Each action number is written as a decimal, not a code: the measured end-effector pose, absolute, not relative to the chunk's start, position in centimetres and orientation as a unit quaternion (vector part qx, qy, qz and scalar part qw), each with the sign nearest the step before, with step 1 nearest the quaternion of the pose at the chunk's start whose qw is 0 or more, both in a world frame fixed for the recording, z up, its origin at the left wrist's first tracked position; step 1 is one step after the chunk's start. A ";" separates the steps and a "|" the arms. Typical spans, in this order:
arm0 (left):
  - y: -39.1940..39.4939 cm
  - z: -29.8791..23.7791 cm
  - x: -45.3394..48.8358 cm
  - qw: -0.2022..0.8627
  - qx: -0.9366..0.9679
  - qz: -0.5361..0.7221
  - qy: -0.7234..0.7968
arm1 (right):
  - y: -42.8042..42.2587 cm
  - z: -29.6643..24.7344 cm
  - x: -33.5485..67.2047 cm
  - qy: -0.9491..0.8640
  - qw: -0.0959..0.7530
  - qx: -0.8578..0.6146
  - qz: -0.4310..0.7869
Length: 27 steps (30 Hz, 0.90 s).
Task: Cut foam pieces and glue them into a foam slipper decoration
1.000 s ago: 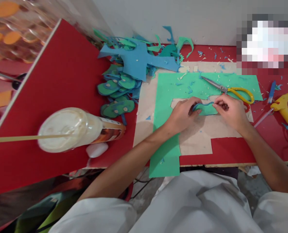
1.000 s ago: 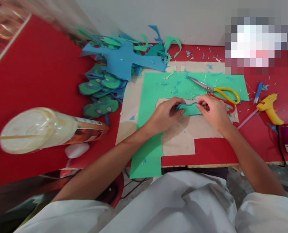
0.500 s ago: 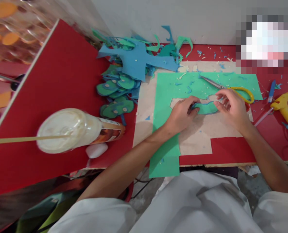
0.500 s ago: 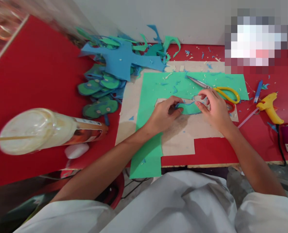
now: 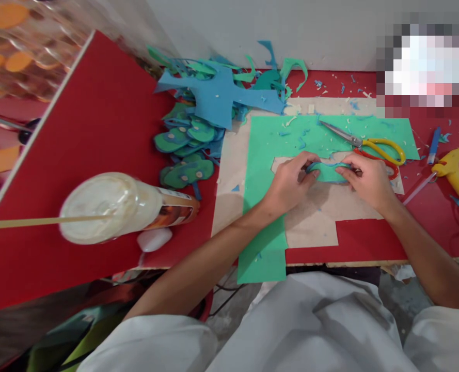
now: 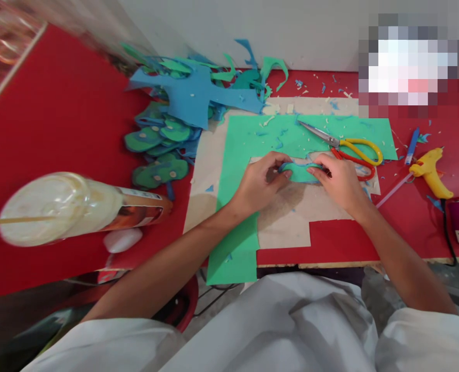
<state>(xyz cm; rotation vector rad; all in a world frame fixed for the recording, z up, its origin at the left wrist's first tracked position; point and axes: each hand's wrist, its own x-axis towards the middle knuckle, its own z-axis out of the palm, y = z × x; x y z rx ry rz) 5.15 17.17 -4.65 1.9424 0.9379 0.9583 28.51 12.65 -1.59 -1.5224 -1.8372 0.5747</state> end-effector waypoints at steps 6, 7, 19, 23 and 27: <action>17.1 -4.3 5.1 0.386 0.758 0.366 0.378 | 12.8 -1.8 28.5 -0.694 0.346 -0.588 0.228; 17.1 -4.3 5.1 0.381 0.760 0.367 0.378 | 12.9 -1.8 28.5 -0.693 0.356 -0.582 0.232; 16.7 -3.9 5.3 0.294 0.803 0.410 0.317 | 12.9 -1.4 28.0 -0.712 0.341 -0.552 0.267; 16.6 -4.1 5.3 0.314 0.805 0.392 0.316 | 12.7 -1.0 27.8 -0.719 0.337 -0.544 0.272; 16.5 -4.3 5.4 0.322 0.805 0.382 0.321 | 12.6 -0.7 27.7 -0.722 0.333 -0.539 0.277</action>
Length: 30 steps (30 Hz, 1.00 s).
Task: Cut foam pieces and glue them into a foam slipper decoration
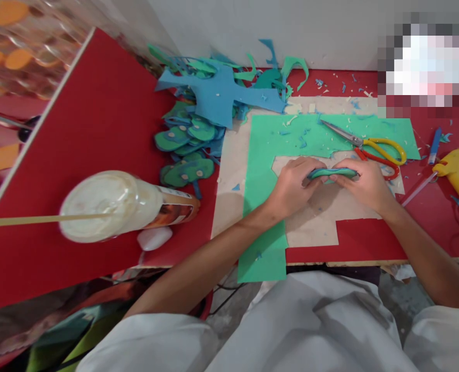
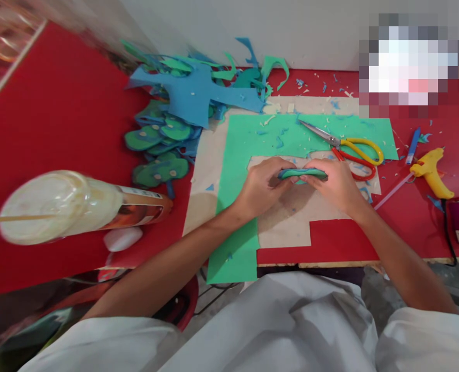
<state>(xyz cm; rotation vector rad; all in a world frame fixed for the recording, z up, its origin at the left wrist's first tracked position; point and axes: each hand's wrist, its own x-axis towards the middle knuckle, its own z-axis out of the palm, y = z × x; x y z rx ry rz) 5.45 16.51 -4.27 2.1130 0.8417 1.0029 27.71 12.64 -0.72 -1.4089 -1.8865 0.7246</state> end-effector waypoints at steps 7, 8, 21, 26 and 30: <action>16.7 -4.3 5.4 0.333 0.791 0.372 0.353 | 12.8 -0.8 27.9 -0.717 0.323 -0.552 0.278; 16.7 -4.3 5.4 0.335 0.788 0.374 0.356 | 12.8 -0.8 28.0 -0.716 0.322 -0.554 0.276; 16.7 -4.2 5.3 0.332 0.785 0.361 0.378 | 12.8 -1.1 28.5 -0.721 0.308 -0.565 0.259; 16.7 -4.1 5.4 0.339 0.788 0.354 0.373 | 12.7 -1.1 28.6 -0.719 0.301 -0.571 0.258; 16.8 -4.5 5.3 0.339 0.792 0.352 0.366 | 12.7 -1.3 28.7 -0.714 0.304 -0.573 0.262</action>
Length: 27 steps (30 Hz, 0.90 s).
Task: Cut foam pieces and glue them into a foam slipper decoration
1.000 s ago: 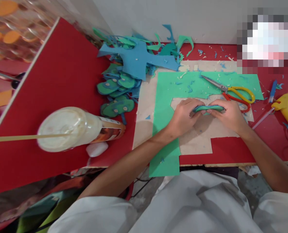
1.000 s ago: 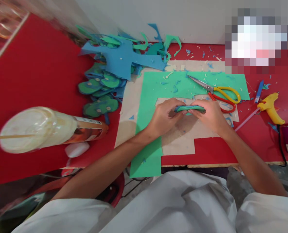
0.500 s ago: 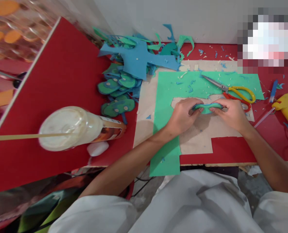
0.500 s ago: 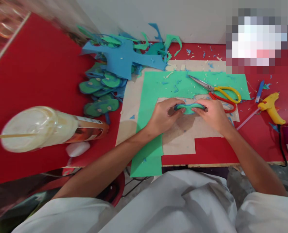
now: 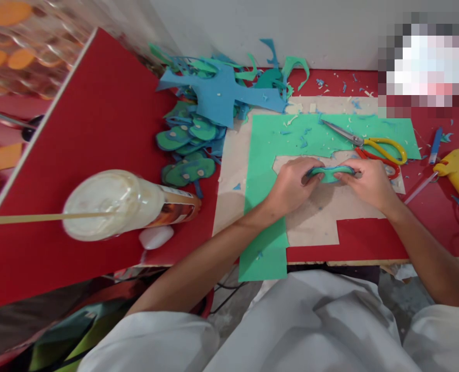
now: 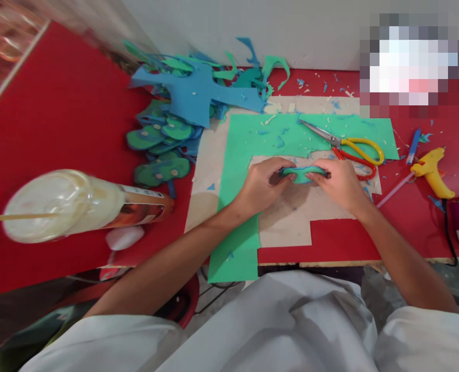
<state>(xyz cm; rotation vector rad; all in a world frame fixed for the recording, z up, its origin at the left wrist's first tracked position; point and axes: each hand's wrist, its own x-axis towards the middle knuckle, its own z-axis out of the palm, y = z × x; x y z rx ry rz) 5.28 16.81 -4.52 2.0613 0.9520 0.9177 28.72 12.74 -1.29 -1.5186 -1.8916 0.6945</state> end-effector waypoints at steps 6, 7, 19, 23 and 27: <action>17.4 -4.5 4.9 0.315 0.789 0.394 0.350 | 13.4 -2.4 29.6 -0.676 0.365 -0.584 0.263; 17.5 -4.3 4.8 0.308 0.784 0.410 0.349 | 13.5 -2.6 29.8 -0.669 0.374 -0.588 0.257; 17.8 -4.2 4.6 0.357 0.726 0.470 0.353 | 13.7 -2.6 31.2 -0.710 0.387 -0.586 0.044; 17.8 -4.2 4.6 0.358 0.723 0.470 0.356 | 13.7 -2.5 31.1 -0.717 0.382 -0.581 0.049; 17.8 -4.1 4.6 0.362 0.727 0.465 0.352 | 13.4 -2.4 30.5 -0.731 0.380 -0.565 0.049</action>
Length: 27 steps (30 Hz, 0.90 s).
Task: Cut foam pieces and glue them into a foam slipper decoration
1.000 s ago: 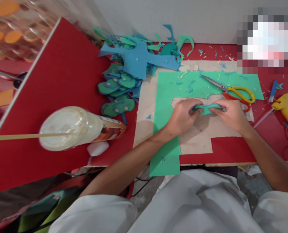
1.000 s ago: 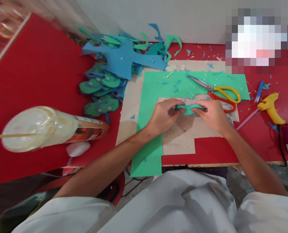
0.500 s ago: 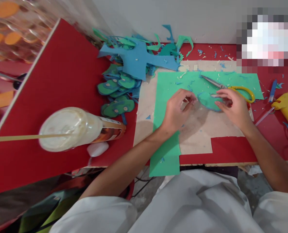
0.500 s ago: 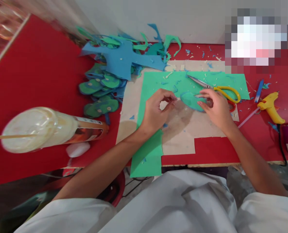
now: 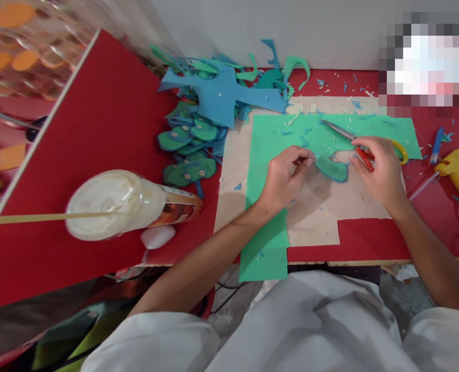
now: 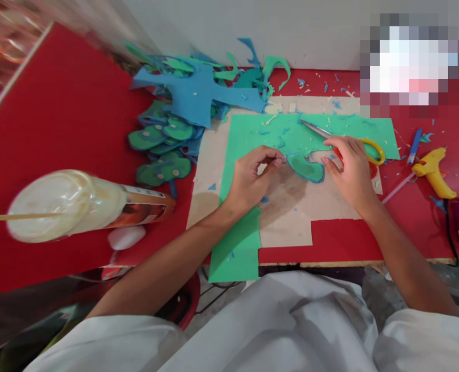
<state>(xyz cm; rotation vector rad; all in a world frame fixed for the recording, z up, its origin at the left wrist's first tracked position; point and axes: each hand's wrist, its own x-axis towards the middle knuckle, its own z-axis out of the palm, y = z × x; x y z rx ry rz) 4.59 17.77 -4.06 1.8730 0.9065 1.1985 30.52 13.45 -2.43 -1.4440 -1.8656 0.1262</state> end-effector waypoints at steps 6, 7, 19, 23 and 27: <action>17.6 -3.7 4.5 0.373 0.729 0.454 0.350 | 13.5 -2.7 29.9 -0.749 0.378 -0.542 0.054; 17.6 -3.6 4.5 0.371 0.730 0.451 0.355 | 13.5 -2.8 29.8 -0.752 0.377 -0.538 0.056; 18.0 -3.9 4.3 0.315 0.754 0.436 0.376 | 13.3 -2.9 29.4 -0.783 0.358 -0.505 0.061; 18.0 -4.8 4.3 0.185 0.816 0.325 0.440 | 13.3 -3.2 29.6 -0.785 0.320 -0.527 0.057; 17.7 -5.4 4.7 0.139 0.852 0.242 0.442 | 13.2 -3.1 29.3 -0.798 0.287 -0.525 0.068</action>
